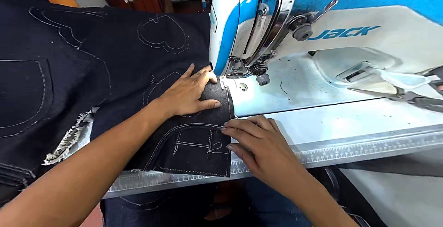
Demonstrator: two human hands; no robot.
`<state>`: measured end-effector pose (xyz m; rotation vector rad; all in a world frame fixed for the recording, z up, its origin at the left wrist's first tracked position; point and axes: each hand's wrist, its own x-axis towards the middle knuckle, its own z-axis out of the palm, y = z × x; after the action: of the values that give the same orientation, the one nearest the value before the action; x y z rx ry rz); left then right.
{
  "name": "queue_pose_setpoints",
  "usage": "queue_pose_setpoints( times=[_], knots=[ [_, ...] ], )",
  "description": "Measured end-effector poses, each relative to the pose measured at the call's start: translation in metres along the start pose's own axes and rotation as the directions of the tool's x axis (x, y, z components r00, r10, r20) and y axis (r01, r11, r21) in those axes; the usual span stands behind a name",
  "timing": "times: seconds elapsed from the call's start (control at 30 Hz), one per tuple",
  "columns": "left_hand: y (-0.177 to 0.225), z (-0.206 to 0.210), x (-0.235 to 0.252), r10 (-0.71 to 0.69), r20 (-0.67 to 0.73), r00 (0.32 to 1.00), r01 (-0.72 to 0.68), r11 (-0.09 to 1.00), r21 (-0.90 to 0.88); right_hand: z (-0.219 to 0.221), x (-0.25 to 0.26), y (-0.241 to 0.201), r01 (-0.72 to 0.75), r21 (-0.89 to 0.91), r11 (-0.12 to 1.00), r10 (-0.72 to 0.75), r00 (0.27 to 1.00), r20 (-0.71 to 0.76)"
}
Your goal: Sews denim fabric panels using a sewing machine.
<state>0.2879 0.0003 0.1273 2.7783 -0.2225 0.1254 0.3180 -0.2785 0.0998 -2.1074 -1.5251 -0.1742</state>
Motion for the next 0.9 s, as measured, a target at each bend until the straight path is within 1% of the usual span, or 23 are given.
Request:
queue_pose_setpoints(
  times=[0.07,0.1,0.17,0.2,0.23,0.27,0.3,0.33,0.37,0.4,0.43,0.57,0.67,0.8,0.9],
  knots=[
    [-0.001,-0.002,0.004,-0.016,0.028,0.999,0.016,1.000,0.014,0.000,0.002,0.003,0.021,-0.005,1.000,-0.021,1.000,0.002],
    [0.002,-0.002,0.003,-0.033,0.018,0.999,0.032,0.998,0.045,-0.001,0.003,0.005,0.033,-0.007,0.999,-0.033,0.999,0.007],
    [0.016,-0.004,-0.009,-0.047,-0.070,0.996,0.059,0.979,0.194,-0.004,0.004,0.006,0.047,-0.010,0.999,-0.047,0.999,0.018],
    [0.027,-0.009,-0.023,-0.008,-0.128,0.992,0.044,0.959,0.280,-0.004,0.004,0.006,0.050,-0.006,0.999,-0.050,0.999,0.020],
    [0.039,-0.014,-0.044,0.078,-0.180,0.981,-0.019,0.950,0.312,-0.005,0.005,0.007,0.052,-0.006,0.999,-0.052,0.998,0.019],
    [0.048,-0.016,-0.067,0.208,-0.217,0.954,-0.143,0.949,0.280,-0.006,0.006,0.007,0.052,-0.011,0.999,-0.052,0.999,0.012],
    [0.050,-0.012,-0.088,0.317,-0.218,0.923,-0.284,0.944,0.171,-0.007,0.006,0.007,0.047,-0.019,0.999,-0.047,0.999,0.003],
    [0.048,-0.005,-0.104,0.373,-0.167,0.912,-0.376,0.926,0.015,-0.007,0.006,0.008,0.045,-0.024,0.999,-0.045,0.999,-0.003],
    [0.044,0.002,-0.113,0.398,-0.098,0.912,-0.407,0.908,-0.097,-0.007,0.008,0.010,0.049,-0.020,0.999,-0.049,0.999,-0.004],
    [0.040,0.007,-0.114,0.408,-0.056,0.911,-0.412,0.900,-0.140,-0.007,0.013,0.014,0.058,-0.022,0.998,-0.058,0.998,-0.001],
    [0.037,0.009,-0.109,0.409,-0.044,0.911,-0.411,0.901,-0.140,-0.008,0.019,0.020,0.069,-0.024,0.997,-0.069,0.998,-0.001],
    [0.024,0.004,-0.086,0.410,0.010,0.912,-0.409,0.912,-0.017,-0.009,0.042,0.043,0.124,-0.048,0.991,-0.124,0.992,0.018],
    [0.016,-0.001,-0.072,0.399,0.041,0.916,-0.400,0.916,0.030,-0.004,0.053,0.052,0.162,-0.067,0.984,-0.163,0.987,-0.002],
    [0.004,-0.005,-0.056,0.373,0.086,0.924,-0.379,0.923,0.067,-0.004,0.049,0.048,0.162,-0.092,0.982,-0.166,0.986,-0.032],
    [-0.005,-0.006,-0.043,0.343,0.077,0.936,-0.349,0.933,0.087,-0.004,0.050,0.050,0.104,-0.088,0.991,-0.107,0.994,-0.026]
  ],
)
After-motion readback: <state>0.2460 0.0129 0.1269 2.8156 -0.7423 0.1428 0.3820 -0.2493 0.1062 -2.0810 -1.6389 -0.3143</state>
